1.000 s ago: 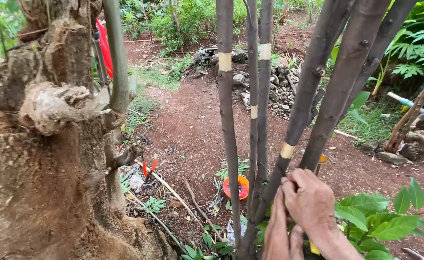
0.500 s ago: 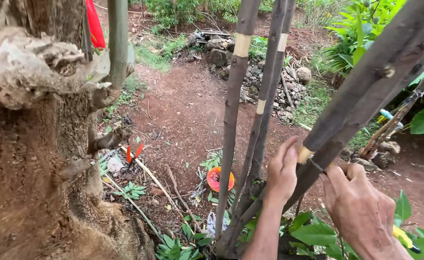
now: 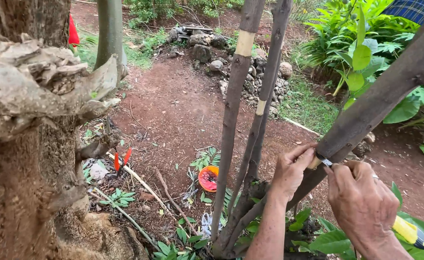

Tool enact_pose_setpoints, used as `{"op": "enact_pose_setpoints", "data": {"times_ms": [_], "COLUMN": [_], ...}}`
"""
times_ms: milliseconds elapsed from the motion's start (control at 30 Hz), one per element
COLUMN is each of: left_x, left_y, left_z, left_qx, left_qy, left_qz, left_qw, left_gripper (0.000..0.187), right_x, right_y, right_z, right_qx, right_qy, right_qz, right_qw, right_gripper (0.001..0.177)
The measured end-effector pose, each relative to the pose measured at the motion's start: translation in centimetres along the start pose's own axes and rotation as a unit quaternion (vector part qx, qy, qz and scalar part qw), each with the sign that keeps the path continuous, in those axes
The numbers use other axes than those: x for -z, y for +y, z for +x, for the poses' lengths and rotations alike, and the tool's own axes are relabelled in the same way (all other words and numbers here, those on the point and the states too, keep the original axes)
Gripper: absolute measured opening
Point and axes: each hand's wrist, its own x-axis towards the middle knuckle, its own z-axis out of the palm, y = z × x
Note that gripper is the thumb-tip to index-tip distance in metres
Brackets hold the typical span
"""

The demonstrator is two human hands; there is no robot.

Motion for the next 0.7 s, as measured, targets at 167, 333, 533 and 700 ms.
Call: {"op": "enact_pose_setpoints", "data": {"times_ms": [167, 333, 533, 700], "left_x": [0.8, 0.7, 1.3, 1.2], "left_y": [-1.7, -1.1, -1.3, -0.6], "left_z": [0.9, 0.8, 1.1, 1.0], "left_qx": [0.000, 0.002, -0.028, 0.026], "left_qy": [-0.013, -0.008, -0.010, -0.008], "left_qz": [-0.056, -0.050, 0.010, 0.003], "left_qw": [0.998, 0.999, 1.000, 1.000], "left_gripper": [0.031, 0.031, 0.030, 0.037], "right_x": [-0.7, 0.3, 1.5, 4.9], "right_y": [-0.2, -1.6, -4.1, -4.4], "right_z": [-0.5, 0.0, 2.7, 6.1], "right_qx": [-0.003, -0.006, 0.017, -0.012], "right_qy": [-0.008, 0.023, -0.009, -0.290], "right_qz": [-0.025, -0.083, -0.077, -0.068], "right_qw": [1.000, 0.996, 0.997, 0.954], "right_gripper": [0.030, 0.036, 0.042, 0.043]}}
